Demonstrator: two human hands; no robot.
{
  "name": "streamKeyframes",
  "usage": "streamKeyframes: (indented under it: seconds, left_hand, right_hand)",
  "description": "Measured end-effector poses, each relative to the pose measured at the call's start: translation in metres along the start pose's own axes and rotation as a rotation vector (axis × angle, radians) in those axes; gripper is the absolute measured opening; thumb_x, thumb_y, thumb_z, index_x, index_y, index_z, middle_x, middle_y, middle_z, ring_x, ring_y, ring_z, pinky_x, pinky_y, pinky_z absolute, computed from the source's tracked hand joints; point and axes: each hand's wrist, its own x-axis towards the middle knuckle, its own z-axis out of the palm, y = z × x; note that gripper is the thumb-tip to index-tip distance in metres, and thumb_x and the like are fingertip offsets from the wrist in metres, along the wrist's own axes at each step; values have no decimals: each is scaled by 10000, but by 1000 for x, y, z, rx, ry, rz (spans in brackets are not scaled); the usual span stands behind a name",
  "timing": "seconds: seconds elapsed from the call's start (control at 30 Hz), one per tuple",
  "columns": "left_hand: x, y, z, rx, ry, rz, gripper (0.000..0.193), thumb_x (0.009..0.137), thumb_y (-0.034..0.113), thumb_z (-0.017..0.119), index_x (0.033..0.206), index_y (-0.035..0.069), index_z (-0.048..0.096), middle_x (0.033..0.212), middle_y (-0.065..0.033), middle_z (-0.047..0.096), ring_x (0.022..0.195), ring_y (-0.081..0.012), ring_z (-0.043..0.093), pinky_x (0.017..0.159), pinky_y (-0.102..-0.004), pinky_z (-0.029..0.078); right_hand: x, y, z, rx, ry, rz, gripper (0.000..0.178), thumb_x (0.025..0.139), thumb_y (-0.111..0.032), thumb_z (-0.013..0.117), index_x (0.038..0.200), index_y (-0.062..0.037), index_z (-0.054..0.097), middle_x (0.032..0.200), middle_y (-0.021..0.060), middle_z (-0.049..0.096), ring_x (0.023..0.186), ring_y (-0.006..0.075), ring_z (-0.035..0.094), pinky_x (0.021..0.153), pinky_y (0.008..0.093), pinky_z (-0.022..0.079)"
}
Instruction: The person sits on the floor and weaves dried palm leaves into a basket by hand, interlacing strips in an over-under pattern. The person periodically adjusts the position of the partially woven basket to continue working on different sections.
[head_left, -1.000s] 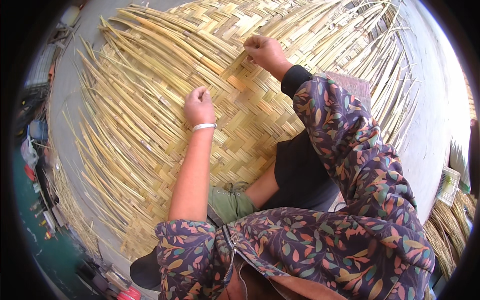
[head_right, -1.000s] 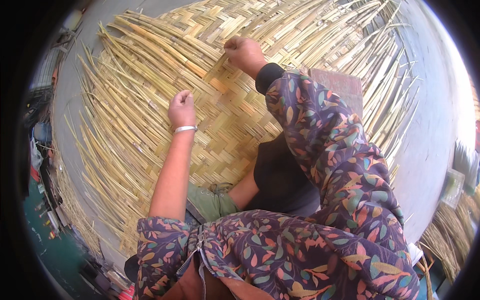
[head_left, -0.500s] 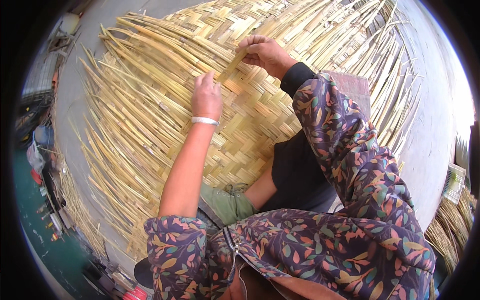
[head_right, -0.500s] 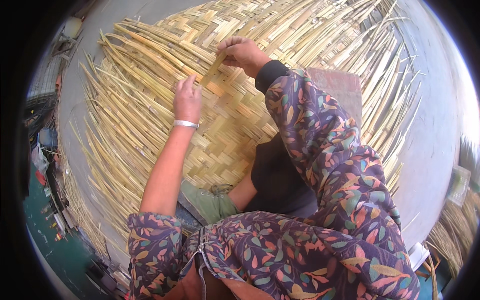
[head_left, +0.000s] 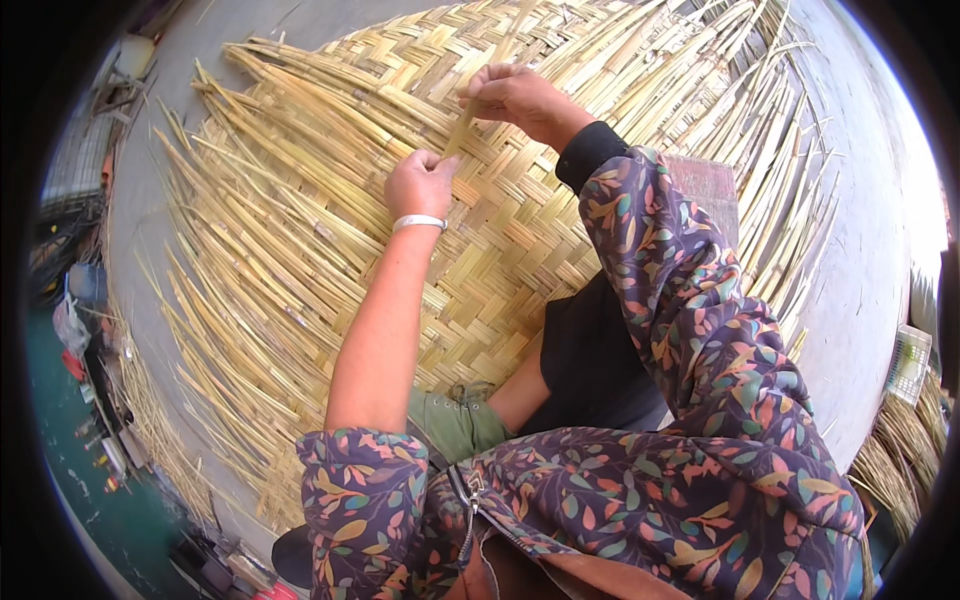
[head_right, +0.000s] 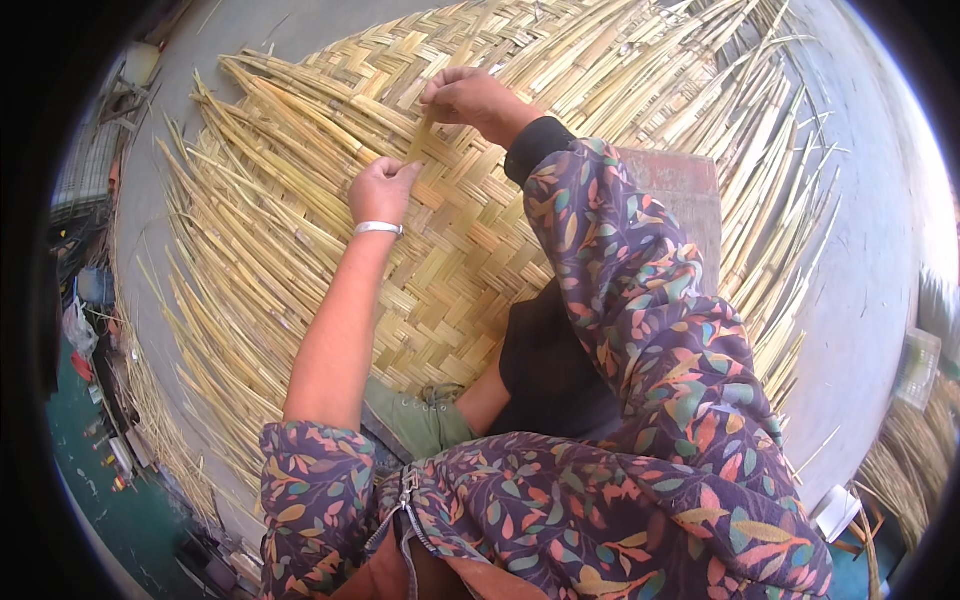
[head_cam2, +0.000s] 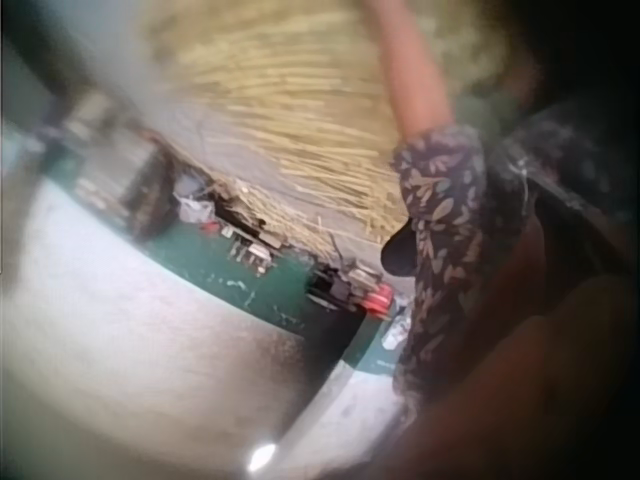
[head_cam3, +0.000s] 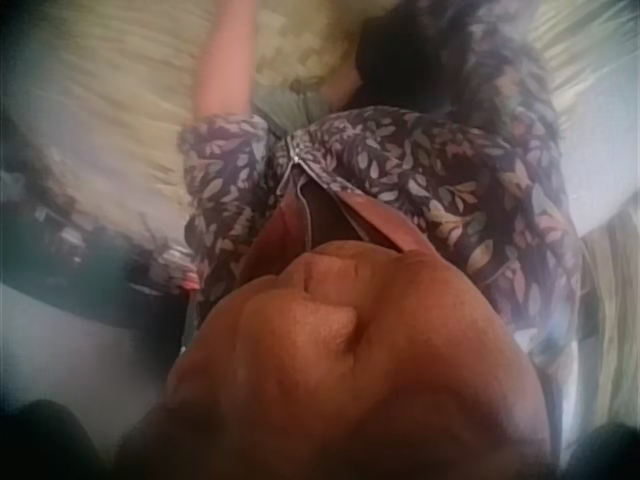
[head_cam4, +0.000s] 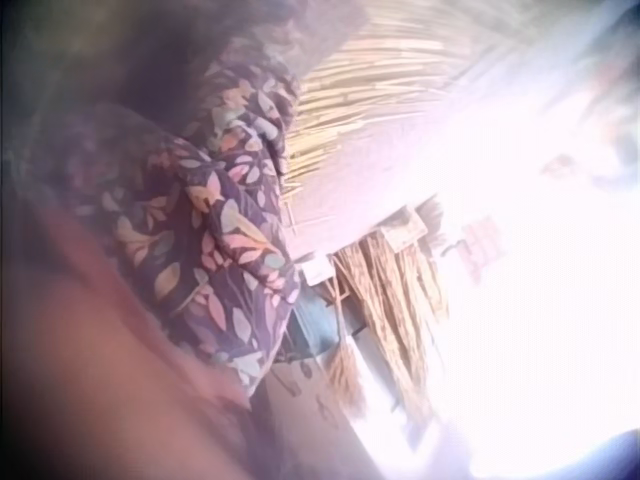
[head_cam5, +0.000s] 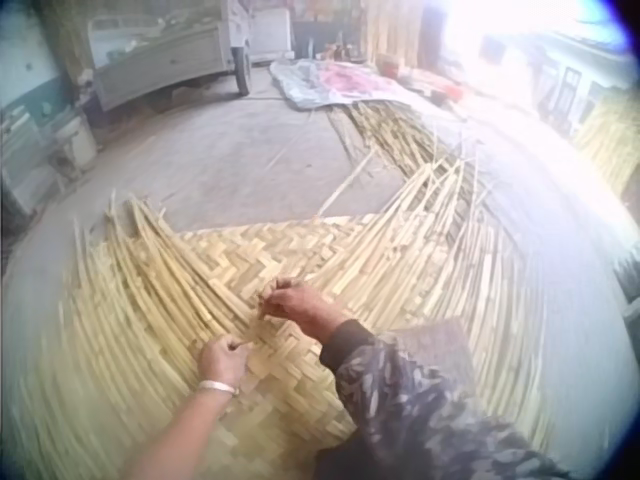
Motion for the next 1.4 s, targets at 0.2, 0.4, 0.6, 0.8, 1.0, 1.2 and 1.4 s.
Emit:
streamKeyframes:
  seconds: [0.2,0.4,0.6,0.8,1.0,1.2,1.4]
  left_hand:
    - [-1,-1,9,32,208,-72,235,726,246,704,703,26,625,611,-99,617,543,-225,569,565,-340,457]
    - [-6,3,10,-86,336,-69,181,728,183,673,714,34,571,603,-115,605,540,-275,573,560,-382,455]
    - [-18,7,7,-143,392,-77,206,757,183,685,726,18,565,594,-72,601,516,-148,541,556,-300,456]
    - [-21,9,11,-206,441,-66,201,768,161,682,761,7,555,614,-61,593,519,-133,527,551,-287,456]
    - [-16,1,14,-201,471,-141,158,745,128,650,787,22,539,613,-69,584,535,-185,544,569,-320,461]
    - [-12,1,20,-157,529,-196,223,732,103,616,918,14,532,648,-84,574,583,-224,559,612,-346,463]
    - [-10,-6,23,-177,531,-266,266,724,110,603,963,17,531,674,-83,571,600,-237,563,616,-362,460]
  right_hand:
    - [23,13,29,-451,71,27,99,803,-98,594,877,-41,627,857,27,619,792,137,570,723,291,465]
    - [38,27,44,-1016,172,-4,343,729,-221,631,998,-9,611,958,204,643,926,322,616,804,364,482]
    - [33,7,56,-1126,2,126,395,702,-290,628,966,1,667,992,207,649,970,326,619,848,367,480]
    - [41,7,52,-1162,-84,155,418,666,-315,656,936,4,677,958,204,657,923,322,631,808,365,496]
    - [39,16,53,-1024,-23,140,402,624,-282,699,883,23,662,902,212,657,862,330,638,765,362,500]
    - [40,20,50,-998,-53,133,400,641,-299,692,870,27,657,879,224,653,852,337,639,767,368,501]
    - [45,33,48,-868,-28,145,379,685,-282,660,893,35,649,871,233,647,832,353,634,755,391,500]
